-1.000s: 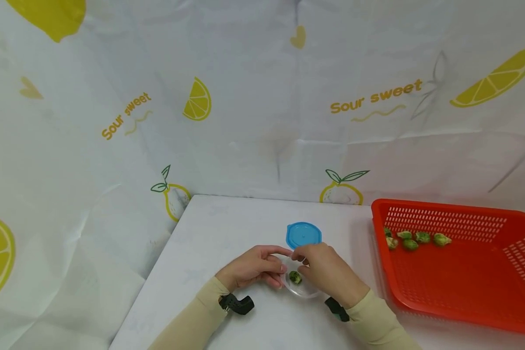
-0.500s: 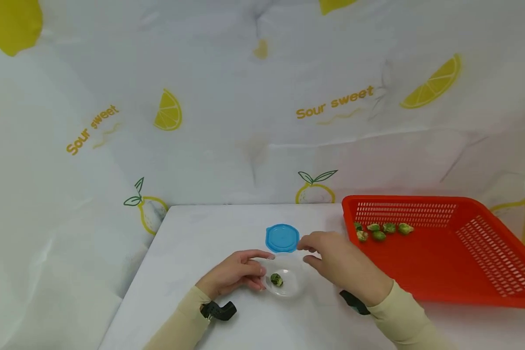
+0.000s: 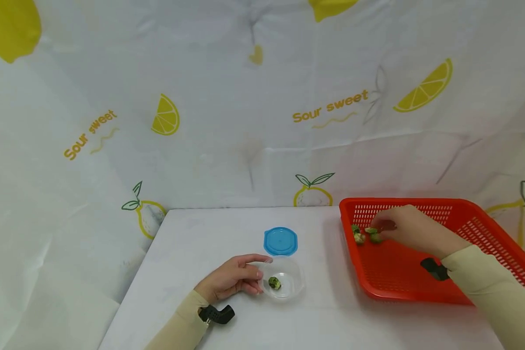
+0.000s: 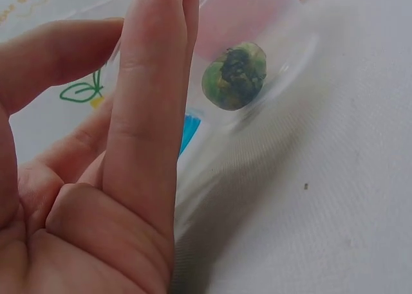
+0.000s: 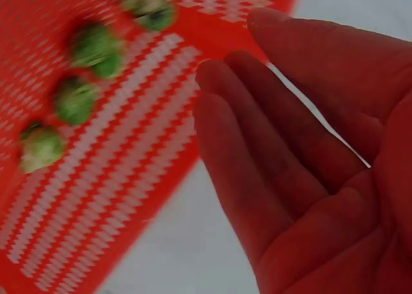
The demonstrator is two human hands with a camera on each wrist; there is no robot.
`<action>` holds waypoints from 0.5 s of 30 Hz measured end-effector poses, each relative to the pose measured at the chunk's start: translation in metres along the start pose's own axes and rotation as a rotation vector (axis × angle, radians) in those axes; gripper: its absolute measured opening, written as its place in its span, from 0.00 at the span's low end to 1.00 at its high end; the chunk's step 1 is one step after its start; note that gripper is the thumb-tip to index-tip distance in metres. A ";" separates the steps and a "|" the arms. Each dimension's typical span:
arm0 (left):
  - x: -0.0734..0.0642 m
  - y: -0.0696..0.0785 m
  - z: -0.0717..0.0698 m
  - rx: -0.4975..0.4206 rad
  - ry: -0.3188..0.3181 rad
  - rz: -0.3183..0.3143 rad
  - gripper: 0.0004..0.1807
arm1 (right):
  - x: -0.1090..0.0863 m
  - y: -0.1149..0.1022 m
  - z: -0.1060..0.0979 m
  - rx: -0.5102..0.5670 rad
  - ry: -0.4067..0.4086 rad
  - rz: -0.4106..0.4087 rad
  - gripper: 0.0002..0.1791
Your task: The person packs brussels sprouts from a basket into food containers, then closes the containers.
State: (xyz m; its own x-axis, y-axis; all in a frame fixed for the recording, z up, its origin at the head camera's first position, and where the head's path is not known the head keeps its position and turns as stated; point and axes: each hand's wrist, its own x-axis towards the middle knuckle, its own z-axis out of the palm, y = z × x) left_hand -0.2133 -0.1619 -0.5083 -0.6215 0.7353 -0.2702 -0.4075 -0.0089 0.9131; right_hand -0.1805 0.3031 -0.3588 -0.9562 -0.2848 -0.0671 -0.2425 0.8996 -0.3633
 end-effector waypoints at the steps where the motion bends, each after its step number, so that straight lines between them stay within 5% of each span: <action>1: 0.000 0.000 -0.001 -0.001 -0.002 0.001 0.33 | 0.003 0.008 0.001 -0.001 -0.014 0.012 0.12; 7: -0.002 -0.002 -0.003 0.001 -0.003 0.000 0.33 | 0.019 0.040 0.013 0.062 -0.102 0.033 0.14; 15: 0.001 -0.001 -0.002 0.001 0.006 -0.005 0.31 | 0.029 0.056 0.023 0.073 -0.137 0.067 0.18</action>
State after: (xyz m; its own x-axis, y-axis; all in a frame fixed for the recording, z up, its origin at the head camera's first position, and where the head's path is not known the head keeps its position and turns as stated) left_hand -0.2146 -0.1622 -0.5098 -0.6234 0.7316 -0.2761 -0.4099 -0.0051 0.9121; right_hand -0.2183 0.3371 -0.4029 -0.9375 -0.2717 -0.2173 -0.1613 0.8929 -0.4203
